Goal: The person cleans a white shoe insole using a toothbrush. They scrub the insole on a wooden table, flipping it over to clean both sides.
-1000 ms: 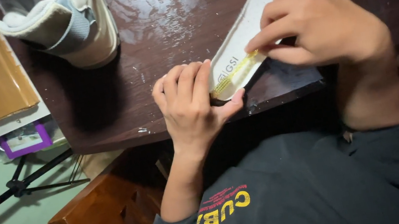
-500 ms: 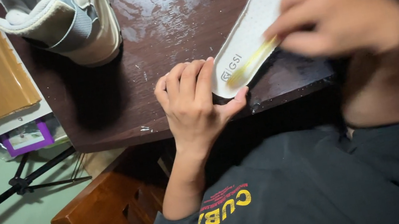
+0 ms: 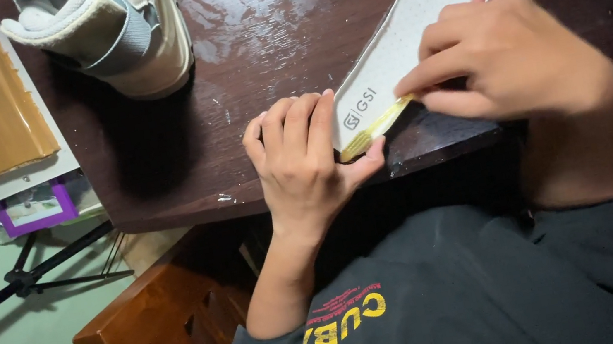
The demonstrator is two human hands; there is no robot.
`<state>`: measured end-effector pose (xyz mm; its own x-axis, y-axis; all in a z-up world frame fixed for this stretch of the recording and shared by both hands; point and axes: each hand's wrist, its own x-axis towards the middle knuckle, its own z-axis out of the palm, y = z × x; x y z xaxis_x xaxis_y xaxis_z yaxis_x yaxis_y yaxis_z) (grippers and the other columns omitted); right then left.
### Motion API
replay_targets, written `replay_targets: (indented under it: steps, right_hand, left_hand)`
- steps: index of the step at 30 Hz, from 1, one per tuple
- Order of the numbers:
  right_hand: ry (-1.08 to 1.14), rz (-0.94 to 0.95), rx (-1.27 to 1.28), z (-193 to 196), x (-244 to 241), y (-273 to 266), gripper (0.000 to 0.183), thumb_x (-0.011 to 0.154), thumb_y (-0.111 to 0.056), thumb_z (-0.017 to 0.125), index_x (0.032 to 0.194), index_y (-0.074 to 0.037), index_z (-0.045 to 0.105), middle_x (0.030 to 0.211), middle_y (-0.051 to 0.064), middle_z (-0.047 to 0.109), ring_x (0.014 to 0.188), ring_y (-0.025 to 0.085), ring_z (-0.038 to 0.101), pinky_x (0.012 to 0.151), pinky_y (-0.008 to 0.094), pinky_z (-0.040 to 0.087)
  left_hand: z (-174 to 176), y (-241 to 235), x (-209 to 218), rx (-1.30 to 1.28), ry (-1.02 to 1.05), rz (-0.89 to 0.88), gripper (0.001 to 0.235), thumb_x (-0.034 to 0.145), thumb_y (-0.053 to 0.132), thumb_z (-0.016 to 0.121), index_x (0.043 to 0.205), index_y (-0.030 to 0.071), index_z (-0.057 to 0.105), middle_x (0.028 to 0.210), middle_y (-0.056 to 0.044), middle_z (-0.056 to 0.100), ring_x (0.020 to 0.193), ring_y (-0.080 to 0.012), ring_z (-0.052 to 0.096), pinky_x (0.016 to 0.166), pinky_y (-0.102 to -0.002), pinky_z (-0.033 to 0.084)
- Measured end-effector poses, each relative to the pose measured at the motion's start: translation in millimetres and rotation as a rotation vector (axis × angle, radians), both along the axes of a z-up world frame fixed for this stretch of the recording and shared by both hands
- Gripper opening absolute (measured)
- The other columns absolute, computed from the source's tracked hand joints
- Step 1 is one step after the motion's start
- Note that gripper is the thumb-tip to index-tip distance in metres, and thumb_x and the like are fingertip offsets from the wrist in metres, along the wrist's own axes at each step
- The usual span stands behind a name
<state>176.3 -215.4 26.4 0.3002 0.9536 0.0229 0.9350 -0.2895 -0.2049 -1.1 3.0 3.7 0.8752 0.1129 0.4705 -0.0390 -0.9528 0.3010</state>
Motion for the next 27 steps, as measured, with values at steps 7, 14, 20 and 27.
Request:
replay_targets:
  steps: [7,14,20,27]
  right_hand:
    - [-0.031,-0.135,-0.055,8.7,-3.1,-9.7,0.012,0.101,-0.039,0.069,0.106,-0.039,0.08,0.095,-0.015,0.071,0.095,0.007,0.065,0.094,0.044,0.028]
    - [-0.104,-0.347,-0.04,8.9,1.8,-53.8,0.01,0.11,-0.037,0.076,0.115,-0.04,0.083,0.11,-0.013,0.078,0.104,0.007,0.068,0.105,0.041,0.03]
    - [-0.162,-0.248,0.157,-11.2,-3.5,-36.9,0.015,0.104,-0.022,0.082,0.113,-0.033,0.086,0.105,-0.005,0.076,0.096,0.025,0.069,0.089,0.047,0.04]
    - [-0.113,-0.15,0.126,-20.3,5.9,-32.1,0.028,0.094,-0.03,0.077,0.121,-0.038,0.081,0.11,-0.007,0.072,0.104,0.018,0.066,0.098,0.046,0.031]
  left_hand:
    - [1.3,1.1,0.9,0.012,-0.028,0.01,0.055,0.092,0.056,0.06,0.107,0.004,0.07,0.104,-0.009,0.067,0.097,-0.0282,0.065,0.09,-0.045,0.043]
    - [-2.4,-0.6,-0.4,0.036,-0.042,0.016,0.055,0.093,0.057,0.059,0.106,0.005,0.071,0.103,-0.009,0.067,0.097,-0.0274,0.066,0.09,-0.044,0.044]
    - [-0.8,-1.4,0.2,0.042,-0.034,0.017,0.054,0.09,0.056,0.064,0.106,0.005,0.071,0.104,-0.008,0.068,0.097,-0.0274,0.064,0.09,-0.045,0.044]
    - [0.2,-1.1,-2.8,0.033,-0.018,-0.006,0.054,0.086,0.054,0.07,0.108,0.005,0.07,0.106,-0.008,0.067,0.1,-0.0276,0.063,0.092,-0.046,0.043]
